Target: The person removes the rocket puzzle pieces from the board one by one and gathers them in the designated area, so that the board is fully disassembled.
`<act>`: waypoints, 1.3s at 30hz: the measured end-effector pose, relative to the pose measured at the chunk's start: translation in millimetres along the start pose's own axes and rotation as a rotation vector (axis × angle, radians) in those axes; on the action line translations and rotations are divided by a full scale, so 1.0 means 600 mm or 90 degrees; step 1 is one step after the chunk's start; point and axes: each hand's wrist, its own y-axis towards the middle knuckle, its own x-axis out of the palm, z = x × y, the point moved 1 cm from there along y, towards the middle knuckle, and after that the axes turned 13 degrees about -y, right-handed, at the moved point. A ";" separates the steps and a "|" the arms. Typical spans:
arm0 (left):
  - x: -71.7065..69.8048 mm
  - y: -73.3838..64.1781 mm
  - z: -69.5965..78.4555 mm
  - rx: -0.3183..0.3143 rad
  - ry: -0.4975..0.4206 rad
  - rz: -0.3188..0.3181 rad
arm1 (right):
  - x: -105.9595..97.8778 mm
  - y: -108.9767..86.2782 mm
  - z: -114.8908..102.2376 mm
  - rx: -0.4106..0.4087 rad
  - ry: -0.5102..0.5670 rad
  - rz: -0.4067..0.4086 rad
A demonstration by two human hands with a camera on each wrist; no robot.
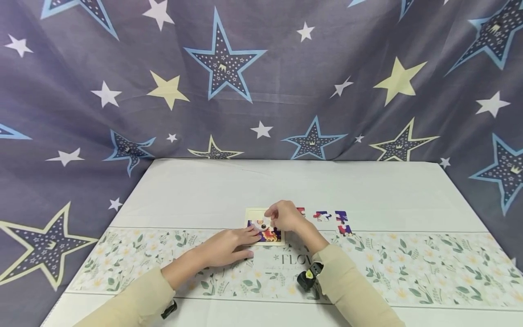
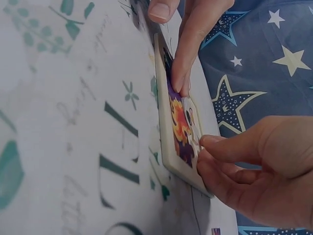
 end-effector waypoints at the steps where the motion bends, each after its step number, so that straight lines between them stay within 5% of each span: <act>1: 0.000 0.000 0.001 0.000 0.001 -0.001 | 0.000 0.001 0.000 -0.002 -0.001 -0.003; 13: -0.003 0.002 0.006 -0.007 0.018 -0.010 | -0.001 0.006 -0.001 -0.026 0.013 0.024; 28: -0.002 0.003 0.006 0.024 0.009 0.002 | 0.009 0.008 -0.009 0.051 0.120 0.037; 39: -0.003 0.003 0.007 -0.009 0.007 -0.014 | 0.010 0.005 -0.012 0.088 0.129 0.047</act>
